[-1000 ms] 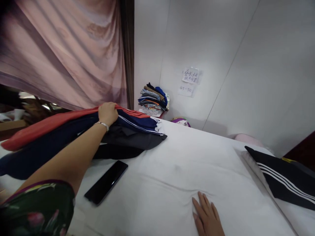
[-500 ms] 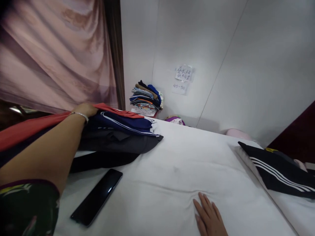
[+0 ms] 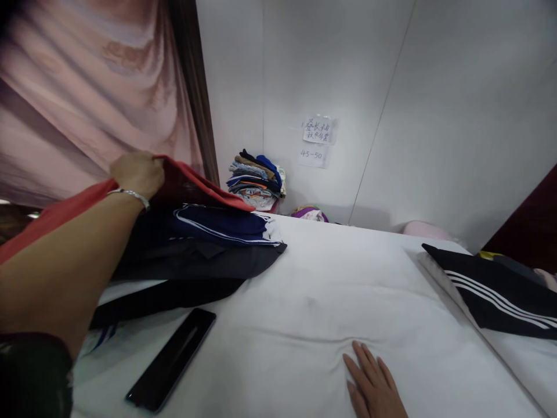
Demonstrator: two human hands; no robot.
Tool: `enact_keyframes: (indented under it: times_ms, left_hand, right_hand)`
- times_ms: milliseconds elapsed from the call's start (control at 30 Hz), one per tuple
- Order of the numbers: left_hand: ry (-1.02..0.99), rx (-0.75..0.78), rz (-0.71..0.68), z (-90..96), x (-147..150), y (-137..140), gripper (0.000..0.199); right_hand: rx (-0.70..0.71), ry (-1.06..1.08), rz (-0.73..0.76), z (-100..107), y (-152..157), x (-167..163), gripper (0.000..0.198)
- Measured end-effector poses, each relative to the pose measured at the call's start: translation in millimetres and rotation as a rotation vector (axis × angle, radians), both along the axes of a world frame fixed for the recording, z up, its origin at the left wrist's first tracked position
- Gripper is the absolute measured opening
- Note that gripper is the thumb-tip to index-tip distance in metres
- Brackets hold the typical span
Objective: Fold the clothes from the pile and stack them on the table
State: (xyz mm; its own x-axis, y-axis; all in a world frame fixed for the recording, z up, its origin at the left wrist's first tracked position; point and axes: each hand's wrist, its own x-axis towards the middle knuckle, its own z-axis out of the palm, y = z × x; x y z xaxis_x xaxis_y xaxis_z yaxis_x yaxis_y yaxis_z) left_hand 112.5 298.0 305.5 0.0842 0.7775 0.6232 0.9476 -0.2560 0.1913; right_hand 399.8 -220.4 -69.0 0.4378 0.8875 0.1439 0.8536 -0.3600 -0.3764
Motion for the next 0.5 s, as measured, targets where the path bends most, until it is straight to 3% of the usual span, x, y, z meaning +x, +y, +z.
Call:
enact_keyframes:
  times_ms: [133,233,400,500]
  left_hand:
    - [0.092,0.177,-0.258,29.6,57,-69,0.047]
    - [0.125,0.167,-0.446,27.7,104,-120,0.039]
    - [0.087,-0.028,-0.772,-18.2,174,-196,0.027]
    - [0.008,-0.253,-1.049,-57.3,203,-246,0.024]
  right_hand:
    - [0.028,0.000,0.000,4,0,-5,0.055]
    - [0.029,0.014,-0.007,14,0,-11,0.048]
    - [0.124,0.220,-0.006,36,2,-18,0.043]
    - [0.336,0.602,-0.076,44,3,-17,0.045]
